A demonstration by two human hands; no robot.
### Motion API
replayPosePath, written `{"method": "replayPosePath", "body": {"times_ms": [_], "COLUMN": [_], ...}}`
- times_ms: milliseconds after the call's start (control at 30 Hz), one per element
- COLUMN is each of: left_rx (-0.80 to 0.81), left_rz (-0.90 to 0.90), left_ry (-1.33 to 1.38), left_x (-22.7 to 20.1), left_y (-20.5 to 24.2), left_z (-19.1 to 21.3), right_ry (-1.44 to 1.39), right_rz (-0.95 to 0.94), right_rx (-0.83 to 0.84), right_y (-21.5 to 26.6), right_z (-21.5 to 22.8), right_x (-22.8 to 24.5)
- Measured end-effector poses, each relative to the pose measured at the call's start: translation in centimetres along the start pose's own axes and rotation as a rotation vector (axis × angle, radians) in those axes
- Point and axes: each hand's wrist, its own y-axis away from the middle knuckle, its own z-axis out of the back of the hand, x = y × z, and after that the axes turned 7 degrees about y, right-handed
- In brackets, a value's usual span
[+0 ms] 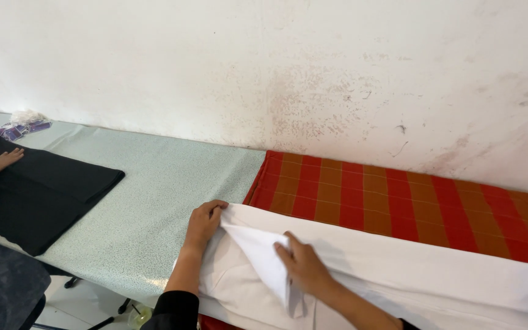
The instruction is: Ironing a white t-shirt on a padded surface and then folding it into a neat rectangle.
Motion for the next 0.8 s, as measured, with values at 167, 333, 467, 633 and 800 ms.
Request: {"method": "replayPosePath", "body": {"times_ms": [167,333,467,633,800], "left_rx": [0.091,0.188,0.194,0.198,0.062], "left_rz": [0.085,0.021,-0.024,-0.04,-0.044], "left_ry": [0.043,-0.127,-0.438,-0.574,-0.565], "left_x": [-1.9,-1.3,-1.9,-0.8,-3.2], "left_y": [-0.3,-1.2,-1.4,-1.8,-0.5], "left_z": [0.4,-0.4,-1.0,-1.8,-2.9], "right_ry": [0.175,0.395,0.513,0.538,0.654], "right_rz": [-0.118,-0.161,-0.077,-0.058,-0.007], "right_rx": [-0.216,-0.263,-0.2,-0.236,-0.255], "right_y": [-3.1,-4.8,-5.1,-4.4,-4.0], "right_z": [4.4,4.4,4.6,4.7,5.0], "right_x": [-5.3,-7.6,-8.9,-7.9,-8.1]}}
